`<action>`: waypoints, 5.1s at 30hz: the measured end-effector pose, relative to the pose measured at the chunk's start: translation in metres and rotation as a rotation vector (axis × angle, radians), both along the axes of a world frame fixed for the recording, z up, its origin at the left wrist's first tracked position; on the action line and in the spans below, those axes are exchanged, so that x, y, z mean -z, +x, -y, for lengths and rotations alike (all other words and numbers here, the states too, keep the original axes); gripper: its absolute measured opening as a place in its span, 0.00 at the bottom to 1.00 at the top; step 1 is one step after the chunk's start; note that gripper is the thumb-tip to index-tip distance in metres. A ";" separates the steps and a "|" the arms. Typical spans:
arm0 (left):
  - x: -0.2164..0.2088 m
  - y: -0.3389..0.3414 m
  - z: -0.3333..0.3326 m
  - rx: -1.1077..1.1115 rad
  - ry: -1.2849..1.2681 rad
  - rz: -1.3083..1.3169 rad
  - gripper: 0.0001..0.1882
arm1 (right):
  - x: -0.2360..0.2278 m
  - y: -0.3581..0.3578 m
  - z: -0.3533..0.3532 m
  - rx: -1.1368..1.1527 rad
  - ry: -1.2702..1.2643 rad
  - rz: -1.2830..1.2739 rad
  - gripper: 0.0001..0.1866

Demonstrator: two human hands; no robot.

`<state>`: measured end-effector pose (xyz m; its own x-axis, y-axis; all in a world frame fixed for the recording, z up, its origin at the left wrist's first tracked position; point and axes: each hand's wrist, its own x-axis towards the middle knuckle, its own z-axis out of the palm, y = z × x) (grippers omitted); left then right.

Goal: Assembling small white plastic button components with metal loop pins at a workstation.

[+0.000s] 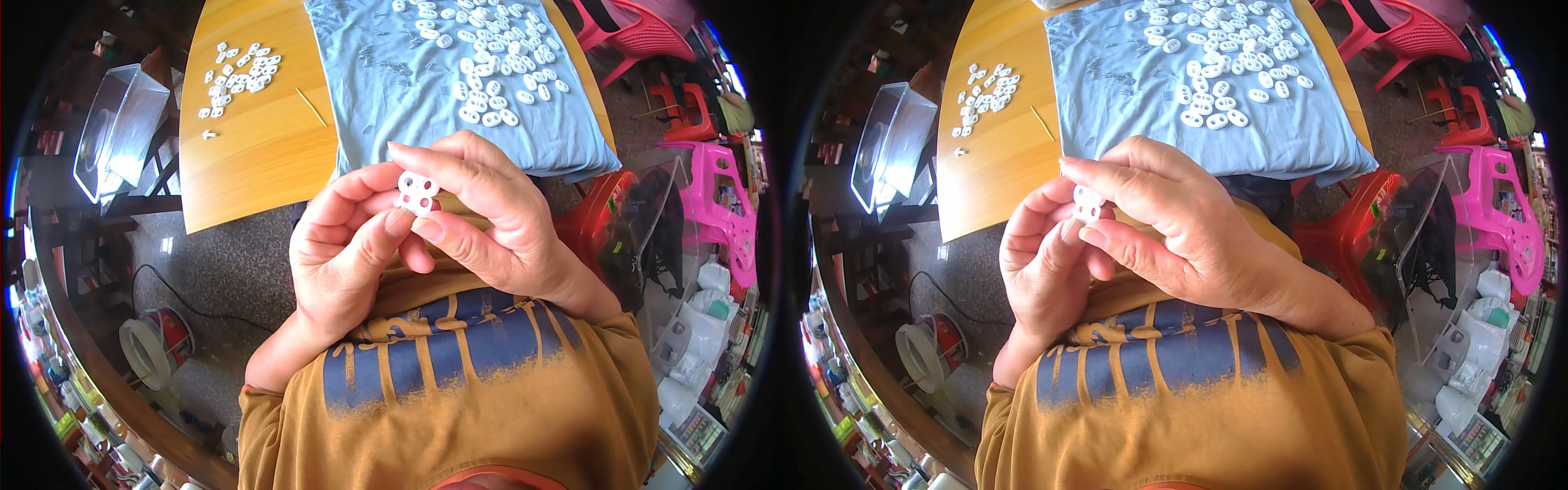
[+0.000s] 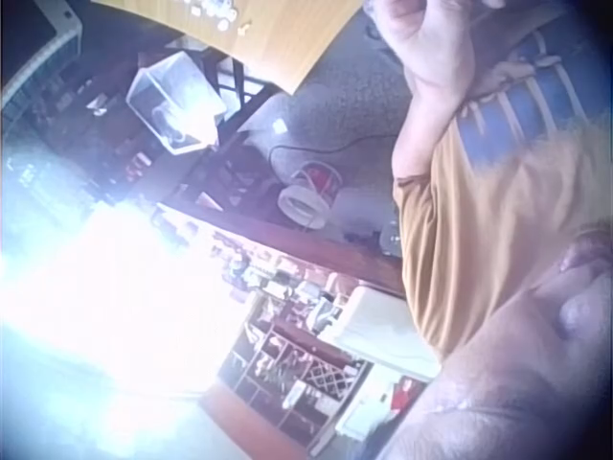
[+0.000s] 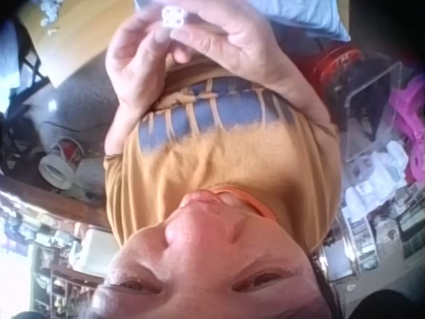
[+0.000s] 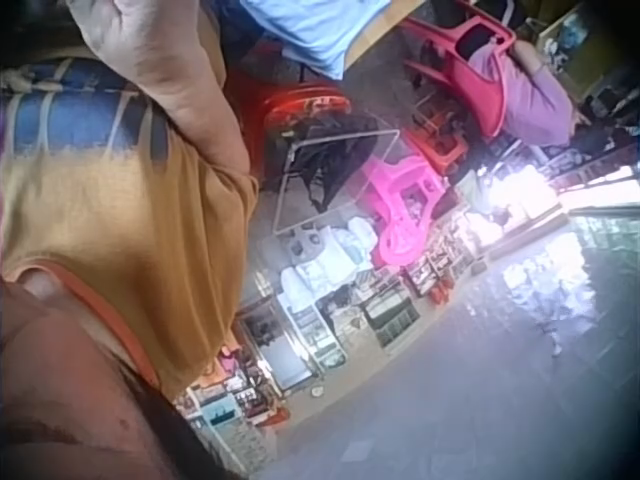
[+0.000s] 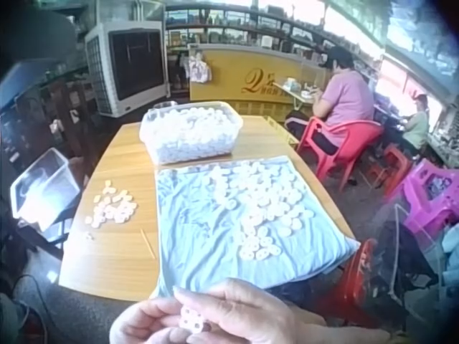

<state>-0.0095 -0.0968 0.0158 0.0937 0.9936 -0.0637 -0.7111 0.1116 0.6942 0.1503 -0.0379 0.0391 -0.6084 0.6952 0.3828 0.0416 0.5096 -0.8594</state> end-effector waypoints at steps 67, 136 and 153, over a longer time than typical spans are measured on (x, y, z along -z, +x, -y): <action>0.006 0.012 0.000 -0.092 0.369 -0.219 0.20 | 0.005 -0.003 -0.003 0.022 0.276 -0.086 0.17; 0.000 0.005 -0.005 -0.024 0.215 -0.138 0.10 | 0.014 0.001 -0.004 0.125 0.365 -0.153 0.18; -0.044 -0.054 -0.280 -0.460 0.285 -1.002 0.27 | 0.027 -0.005 -0.002 0.034 0.182 -0.082 0.06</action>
